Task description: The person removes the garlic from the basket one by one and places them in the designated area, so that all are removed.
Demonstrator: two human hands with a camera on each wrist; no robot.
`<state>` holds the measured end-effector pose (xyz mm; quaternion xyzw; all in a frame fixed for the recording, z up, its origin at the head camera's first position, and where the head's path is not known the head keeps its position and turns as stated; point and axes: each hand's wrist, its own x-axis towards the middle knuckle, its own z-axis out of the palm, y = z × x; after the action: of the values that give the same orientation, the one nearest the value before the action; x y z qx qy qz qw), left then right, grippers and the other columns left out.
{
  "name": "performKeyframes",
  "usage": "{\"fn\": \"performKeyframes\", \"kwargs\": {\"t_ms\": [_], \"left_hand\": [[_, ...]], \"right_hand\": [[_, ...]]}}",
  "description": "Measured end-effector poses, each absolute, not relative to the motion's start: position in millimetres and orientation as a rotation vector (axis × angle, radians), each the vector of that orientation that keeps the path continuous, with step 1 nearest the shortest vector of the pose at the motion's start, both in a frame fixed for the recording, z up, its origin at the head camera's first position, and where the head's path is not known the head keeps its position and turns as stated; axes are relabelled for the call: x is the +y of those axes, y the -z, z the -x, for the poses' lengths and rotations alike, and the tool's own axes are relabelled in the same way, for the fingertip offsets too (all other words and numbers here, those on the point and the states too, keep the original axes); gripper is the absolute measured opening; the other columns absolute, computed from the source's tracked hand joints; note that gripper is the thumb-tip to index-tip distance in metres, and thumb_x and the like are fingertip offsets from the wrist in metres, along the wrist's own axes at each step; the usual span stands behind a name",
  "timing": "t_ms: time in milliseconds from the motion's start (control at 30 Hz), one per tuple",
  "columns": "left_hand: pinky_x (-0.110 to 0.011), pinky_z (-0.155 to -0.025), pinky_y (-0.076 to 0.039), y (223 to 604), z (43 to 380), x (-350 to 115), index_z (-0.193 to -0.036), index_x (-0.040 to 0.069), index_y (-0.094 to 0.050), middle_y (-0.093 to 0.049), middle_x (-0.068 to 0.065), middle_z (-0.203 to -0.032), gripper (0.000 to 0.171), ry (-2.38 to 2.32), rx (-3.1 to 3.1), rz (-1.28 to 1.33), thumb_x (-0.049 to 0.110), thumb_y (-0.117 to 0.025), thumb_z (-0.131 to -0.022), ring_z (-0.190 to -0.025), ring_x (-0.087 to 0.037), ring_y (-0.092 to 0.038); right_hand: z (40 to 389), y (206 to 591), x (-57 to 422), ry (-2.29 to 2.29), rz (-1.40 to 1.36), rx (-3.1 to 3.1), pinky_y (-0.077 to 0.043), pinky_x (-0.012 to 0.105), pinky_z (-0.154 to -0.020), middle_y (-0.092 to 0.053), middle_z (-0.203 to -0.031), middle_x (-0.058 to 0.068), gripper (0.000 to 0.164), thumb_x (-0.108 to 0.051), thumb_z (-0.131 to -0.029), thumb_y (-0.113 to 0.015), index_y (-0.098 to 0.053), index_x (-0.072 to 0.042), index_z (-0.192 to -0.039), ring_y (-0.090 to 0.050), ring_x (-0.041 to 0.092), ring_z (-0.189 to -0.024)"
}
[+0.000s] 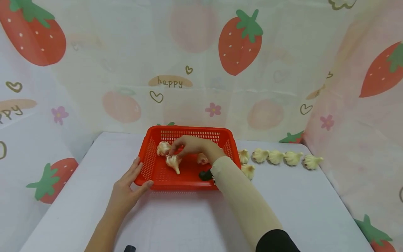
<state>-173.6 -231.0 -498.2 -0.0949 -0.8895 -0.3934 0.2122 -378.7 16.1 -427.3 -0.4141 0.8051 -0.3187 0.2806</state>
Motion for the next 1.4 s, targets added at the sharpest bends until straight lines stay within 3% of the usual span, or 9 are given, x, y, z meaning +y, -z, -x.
{"fn": "performKeyframes", "kwargs": {"t_ms": [133, 333, 500, 633, 867, 1000, 1167, 1400], "left_hand": [[0.000, -0.105, -0.023, 497, 173, -231, -0.152, 0.009, -0.048, -0.037, 0.001, -0.164, 0.081, 1.088, -2.475, 0.257, 0.038, -0.084, -0.086, -0.149, -0.029, -0.040], [-0.001, -0.105, -0.023, 498, 174, -231, -0.152, 0.008, -0.049, -0.038, 0.000, -0.164, 0.080, 1.084, -2.467, 0.269, 0.032, -0.085, -0.085, -0.149, -0.029, -0.041], [-0.001, -0.105, -0.024, 499, 173, -230, -0.152, 0.009, -0.049, -0.038, 0.001, -0.164, 0.081, 1.090, -2.465, 0.269, 0.033, -0.085, -0.085, -0.149, -0.028, -0.040], [-0.001, -0.106, -0.023, 499, 173, -230, -0.152, 0.008, -0.049, -0.038, 0.001, -0.164, 0.081, 1.082, -2.460, 0.274, 0.035, -0.085, -0.085, -0.149, -0.028, -0.040], [-0.001, -0.107, -0.022, 498, 173, -231, -0.151, 0.006, -0.049, -0.039, -0.002, -0.163, 0.080, 1.074, -2.446, 0.290, 0.033, -0.085, -0.085, -0.149, -0.030, -0.041], [0.000, -0.106, -0.022, 497, 172, -230, -0.152, 0.007, -0.049, -0.038, 0.000, -0.164, 0.081, 1.076, -2.456, 0.279, 0.032, -0.086, -0.084, -0.149, -0.029, -0.040], [0.000, -0.105, -0.023, 496, 173, -230, -0.153, 0.009, -0.048, -0.038, 0.002, -0.164, 0.081, 1.083, -2.475, 0.265, 0.033, -0.085, -0.085, -0.150, -0.027, -0.040], [0.000, -0.105, -0.023, 497, 173, -230, -0.152, 0.009, -0.048, -0.038, 0.002, -0.164, 0.081, 1.081, -2.476, 0.262, 0.037, -0.084, -0.086, -0.149, -0.028, -0.040]], "right_hand": [[377, 426, 10, 0.877, 1.143, 2.069, -0.051, 0.031, -0.104, -0.071, -0.121, -0.006, 0.026, -0.008, -0.095, -0.072, -0.076, -0.016, -0.119, -0.057, 0.021, -0.124], [371, 425, 1, 0.817, 1.160, 1.986, -0.042, 0.044, -0.116, -0.072, -0.125, -0.004, 0.029, -0.004, -0.096, -0.070, -0.075, -0.012, -0.123, -0.055, 0.011, -0.126], [367, 425, -4, 0.749, 1.132, 2.025, -0.039, 0.047, -0.119, -0.071, -0.123, -0.010, 0.031, -0.004, -0.095, -0.070, -0.077, -0.018, -0.122, -0.052, 0.009, -0.125], [367, 425, -4, 0.731, 1.116, 2.040, -0.041, 0.044, -0.118, -0.069, -0.125, -0.010, 0.033, -0.003, -0.095, -0.071, -0.076, -0.020, -0.122, -0.051, 0.011, -0.126], [368, 425, -3, 0.695, 1.107, 2.097, -0.050, 0.028, -0.104, -0.059, -0.138, -0.005, 0.037, -0.002, -0.090, -0.076, -0.077, -0.022, -0.121, -0.047, 0.014, -0.130], [368, 426, -3, 0.686, 1.107, 2.095, -0.047, 0.031, -0.110, -0.050, -0.151, 0.003, 0.034, -0.003, -0.090, -0.076, -0.078, -0.021, -0.119, -0.038, 0.018, -0.141], [370, 431, 1, 0.653, 1.082, 2.105, -0.039, 0.038, -0.119, -0.037, -0.161, 0.002, 0.035, -0.005, -0.090, -0.076, -0.078, -0.024, -0.119, -0.025, 0.021, -0.152], [376, 438, 6, 0.660, 1.096, 2.147, -0.046, 0.032, -0.110, -0.053, -0.142, -0.005, 0.037, -0.006, -0.088, -0.080, -0.076, -0.023, -0.121, -0.044, 0.015, -0.132]]}}
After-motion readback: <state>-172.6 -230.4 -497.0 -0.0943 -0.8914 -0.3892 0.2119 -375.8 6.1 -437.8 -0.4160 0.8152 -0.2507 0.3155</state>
